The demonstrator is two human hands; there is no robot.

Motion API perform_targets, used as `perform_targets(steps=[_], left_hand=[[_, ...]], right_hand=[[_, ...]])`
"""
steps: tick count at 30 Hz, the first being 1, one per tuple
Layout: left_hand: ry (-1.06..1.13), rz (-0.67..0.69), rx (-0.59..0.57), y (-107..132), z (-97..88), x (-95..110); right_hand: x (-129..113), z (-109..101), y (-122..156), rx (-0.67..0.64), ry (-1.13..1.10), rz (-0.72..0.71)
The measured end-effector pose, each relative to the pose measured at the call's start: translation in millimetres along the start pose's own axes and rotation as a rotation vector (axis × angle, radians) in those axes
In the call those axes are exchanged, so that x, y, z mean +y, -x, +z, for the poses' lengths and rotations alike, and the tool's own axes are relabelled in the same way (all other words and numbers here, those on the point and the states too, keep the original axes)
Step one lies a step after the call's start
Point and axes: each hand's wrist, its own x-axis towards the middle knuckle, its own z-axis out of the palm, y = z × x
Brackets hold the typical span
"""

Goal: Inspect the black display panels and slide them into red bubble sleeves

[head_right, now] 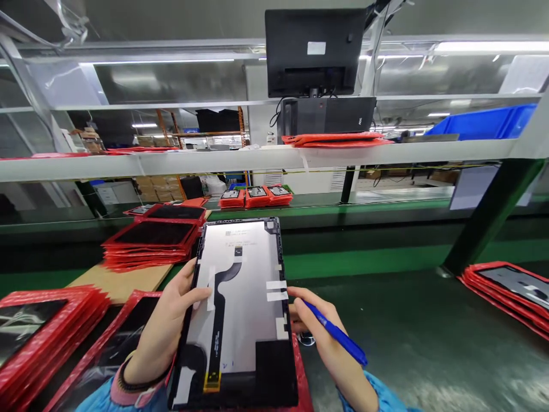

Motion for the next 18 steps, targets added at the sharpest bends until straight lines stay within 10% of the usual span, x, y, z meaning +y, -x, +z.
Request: perform_targets(steps=[10, 18], left_hand=[[0.043, 0.033, 0.092, -2.6, -4.2, 1.0], [0.024, 0.001, 0.215, -0.4, -14.9, -4.2]], right_hand=[[-4.0, 29.1, 7.8, 0.199, -0.208, 0.056], [-8.4, 33.0, 6.0, 0.061, -0.144, 0.031]])
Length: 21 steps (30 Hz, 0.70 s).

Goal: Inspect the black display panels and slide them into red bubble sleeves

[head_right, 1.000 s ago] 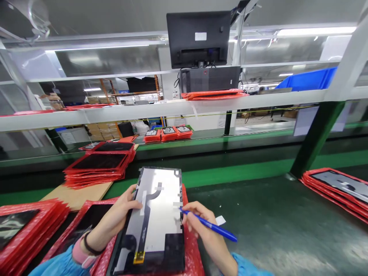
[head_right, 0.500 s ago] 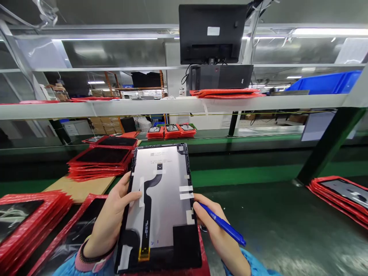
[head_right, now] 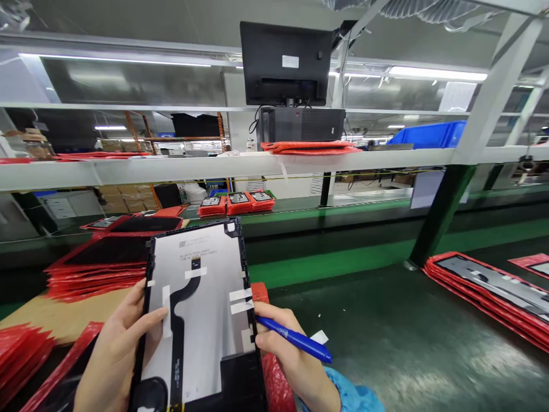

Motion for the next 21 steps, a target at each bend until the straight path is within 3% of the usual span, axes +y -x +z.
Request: perform_targets(steps=[8, 21], left_hand=[[-0.032, 0.004, 0.139, 6.4, 4.7, 0.8], [-0.091, 0.072, 0.072, 14.0, -5.1, -16.7]], right_hand=[[-0.9, 0.9, 4.6, 0.051, 0.315, -0.121], [1.2, 9.1, -3.7, 0.094, 0.556, -0.238]])
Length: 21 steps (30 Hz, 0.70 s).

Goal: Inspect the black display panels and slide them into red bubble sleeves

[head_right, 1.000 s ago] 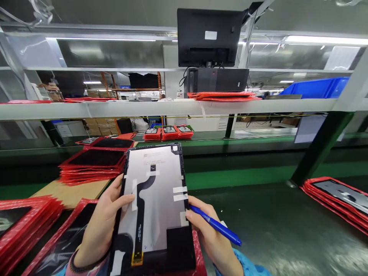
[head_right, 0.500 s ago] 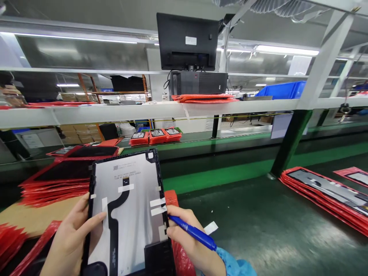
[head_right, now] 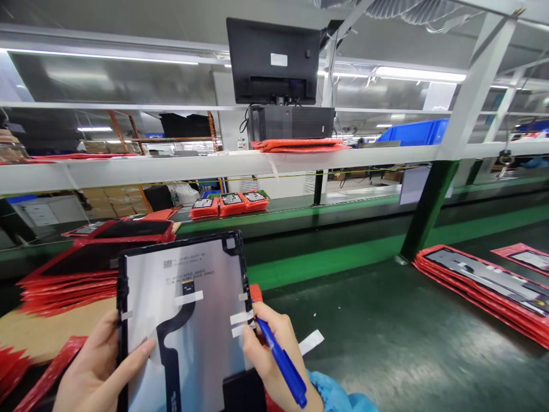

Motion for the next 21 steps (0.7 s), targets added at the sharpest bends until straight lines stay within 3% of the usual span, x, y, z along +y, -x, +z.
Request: perform_targets(steps=[8, 13, 17, 21], left_hand=[[0.01, -0.068, -0.033, -3.2, -4.8, 3.0], [0.0, -0.092, 0.047, -7.6, -10.4, 3.3], [0.015, -0.03, 0.155, -1.8, -10.0, 2.0], [0.017, 0.085, 0.174, 7.2, -2.9, 2.4]], right_hand=[[-1.2, 3.6, -1.5, -0.135, -0.188, -0.005], [1.8, -5.0, 0.1, -0.103, -0.239, 0.015], [0.0, -6.9, -3.8, -0.137, -0.19, 0.039], [-0.4, -5.4, -8.4, -0.132, -0.212, 0.035]])
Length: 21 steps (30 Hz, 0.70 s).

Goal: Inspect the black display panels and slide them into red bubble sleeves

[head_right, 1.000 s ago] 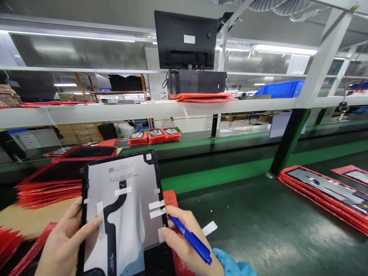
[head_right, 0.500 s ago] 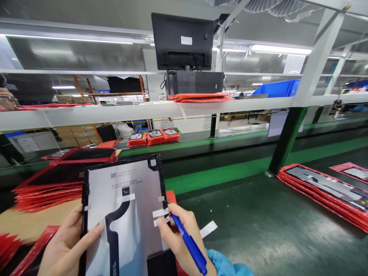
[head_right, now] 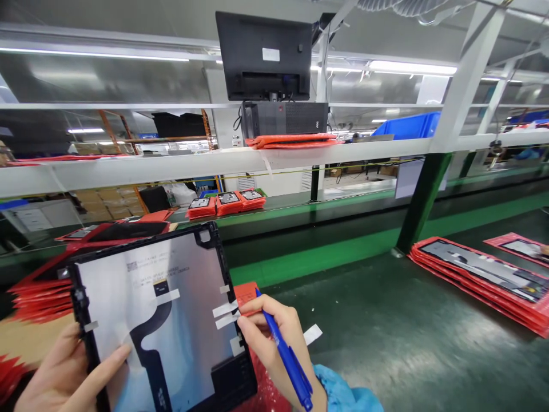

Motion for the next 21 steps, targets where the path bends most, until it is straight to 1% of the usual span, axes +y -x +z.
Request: perform_targets(steps=[3, 8, 12, 14, 16, 18, 19, 20, 21], left_hand=[[-0.03, 0.041, -0.023, 4.4, 3.8, 2.5], [-0.056, 0.037, -0.062, 8.2, 9.7, 6.7], [-0.069, 0.103, -0.029, 12.8, 17.7, 2.3], [-0.074, 0.156, 0.0, 14.6, 20.6, -3.6], [-0.123, 0.254, 0.051, 16.2, 22.2, -10.0], [-0.211, 0.412, 0.112, 18.1, 23.6, -14.5], [-0.245, 0.49, 0.106, 19.2, 24.4, -15.7], [-0.264, 0.561, 0.071, 20.3, 25.2, -16.1], [-0.269, 0.622, 0.001, 21.2, 25.8, -15.8]], right_hand=[[-1.1, -1.0, -1.5, -0.008, 0.02, 0.007], [2.4, -2.1, -2.7, 0.008, 0.094, -0.011], [12.5, -2.9, -12.4, 0.084, 0.193, -0.056], [16.6, -3.9, -18.8, 0.098, 0.185, -0.057], [18.0, -5.1, -22.6, 0.09, 0.073, -0.025], [16.9, -5.6, -22.1, 0.047, -0.175, 0.027], [15.8, -5.3, -20.2, -0.01, -0.335, 0.051], [14.5, -4.5, -17.7, -0.084, -0.492, 0.072], [13.3, -3.3, -14.8, -0.159, -0.631, 0.089]])
